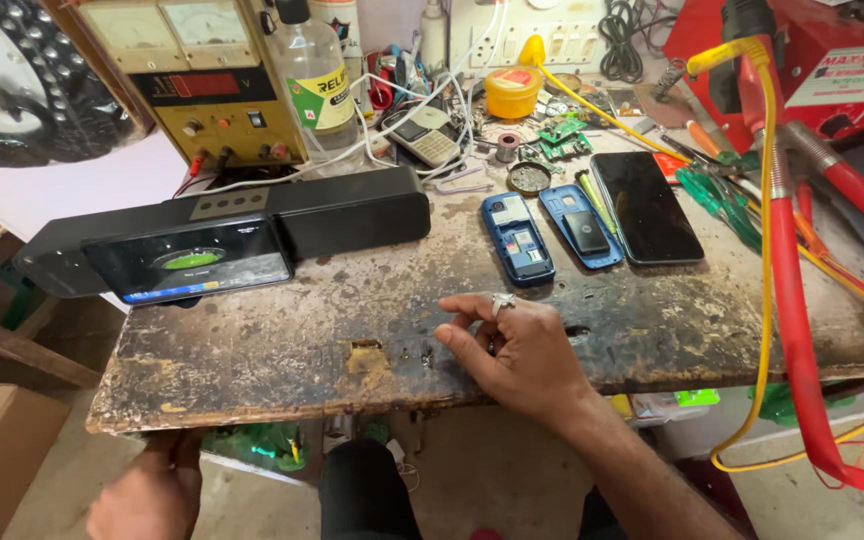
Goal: The person removes the back cover of a blue mobile phone, then uses a screwdriver to remove screws from the phone's frame. They use tweezers to detach internal components and extract the motherboard from the casing.
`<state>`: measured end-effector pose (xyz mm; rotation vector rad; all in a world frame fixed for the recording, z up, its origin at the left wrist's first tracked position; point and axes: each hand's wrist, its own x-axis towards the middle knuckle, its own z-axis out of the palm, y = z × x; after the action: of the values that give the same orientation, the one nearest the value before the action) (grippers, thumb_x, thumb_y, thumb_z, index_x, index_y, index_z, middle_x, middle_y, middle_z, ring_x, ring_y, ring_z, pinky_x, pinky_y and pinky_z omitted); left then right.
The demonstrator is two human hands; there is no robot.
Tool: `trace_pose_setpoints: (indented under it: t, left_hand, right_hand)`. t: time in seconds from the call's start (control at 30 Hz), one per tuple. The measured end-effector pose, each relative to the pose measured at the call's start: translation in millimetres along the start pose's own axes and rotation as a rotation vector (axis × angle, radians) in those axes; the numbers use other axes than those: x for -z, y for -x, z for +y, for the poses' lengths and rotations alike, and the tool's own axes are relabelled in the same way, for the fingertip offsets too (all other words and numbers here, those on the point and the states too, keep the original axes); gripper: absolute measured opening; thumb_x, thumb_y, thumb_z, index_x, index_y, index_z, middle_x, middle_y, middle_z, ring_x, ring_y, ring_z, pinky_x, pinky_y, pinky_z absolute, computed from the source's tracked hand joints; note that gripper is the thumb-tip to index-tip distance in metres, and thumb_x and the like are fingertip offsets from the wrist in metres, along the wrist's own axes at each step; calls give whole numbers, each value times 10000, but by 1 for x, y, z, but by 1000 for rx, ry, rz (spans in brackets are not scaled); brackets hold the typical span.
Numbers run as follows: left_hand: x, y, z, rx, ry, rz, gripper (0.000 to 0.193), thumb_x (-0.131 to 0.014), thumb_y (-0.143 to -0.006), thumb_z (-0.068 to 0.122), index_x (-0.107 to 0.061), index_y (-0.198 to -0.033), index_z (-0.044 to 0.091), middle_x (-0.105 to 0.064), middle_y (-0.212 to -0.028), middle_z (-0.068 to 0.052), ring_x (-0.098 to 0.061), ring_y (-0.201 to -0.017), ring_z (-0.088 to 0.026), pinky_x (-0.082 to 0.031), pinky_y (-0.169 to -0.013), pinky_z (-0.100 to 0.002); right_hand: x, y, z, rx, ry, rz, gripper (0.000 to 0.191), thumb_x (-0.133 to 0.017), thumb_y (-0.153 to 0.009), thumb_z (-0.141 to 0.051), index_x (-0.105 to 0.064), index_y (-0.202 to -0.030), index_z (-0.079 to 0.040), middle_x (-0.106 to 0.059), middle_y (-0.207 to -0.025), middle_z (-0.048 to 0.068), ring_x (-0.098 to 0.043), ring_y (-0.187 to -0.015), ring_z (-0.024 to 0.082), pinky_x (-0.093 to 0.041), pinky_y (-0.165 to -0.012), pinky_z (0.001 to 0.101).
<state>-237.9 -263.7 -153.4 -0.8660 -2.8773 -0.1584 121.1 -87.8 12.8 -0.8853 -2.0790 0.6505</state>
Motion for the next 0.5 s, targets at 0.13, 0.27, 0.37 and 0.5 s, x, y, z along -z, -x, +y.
trace_pose_setpoints:
  t: [0.13,0.27,0.37,0.5]
  left_hand:
    - [-58,-7,-38,-20,372,162,362,-595,-1034,452,-624,-1315,226,-724,-952,-170,-713,-833,-275,-585,-783,-379]
    - [-63,-13,-44,-362,1132,411,340,-606,-1025,228,-534,-1249,-17,-643,-1064,-193,-658,-912,-242,-562,-835,-323]
    - [9,27,9,-454,1459,-253,446,-700,-883,128,-603,-1289,-27,-721,-1098,-201,-713,-959,-243,-594,-844,-325]
    - [116,110,132,-735,1376,437,312,-752,-924,133,-728,-1223,47,-778,-1007,-112,-806,-876,-179,-641,-799,-312]
  right_hand:
    - [3,0,-4,44,-38,74,291,-762,-894,-232,-777,-1117,-46,-778,-774,12,-607,-531,37,-503,-484,230]
    - [7,-1,-19,200,-102,36,391,-775,-896,-236,-709,-1239,-60,-779,-971,43,-688,-727,109,-565,-610,262]
    - [9,5,-36,512,-58,-62,577,-794,-883,-257,-588,-1375,-39,-726,-1199,106,-724,-1016,229,-598,-800,337]
    - [17,15,-47,584,88,-119,475,-708,-921,-127,-617,-1386,-90,-721,-1196,92,-728,-1085,295,-601,-922,400]
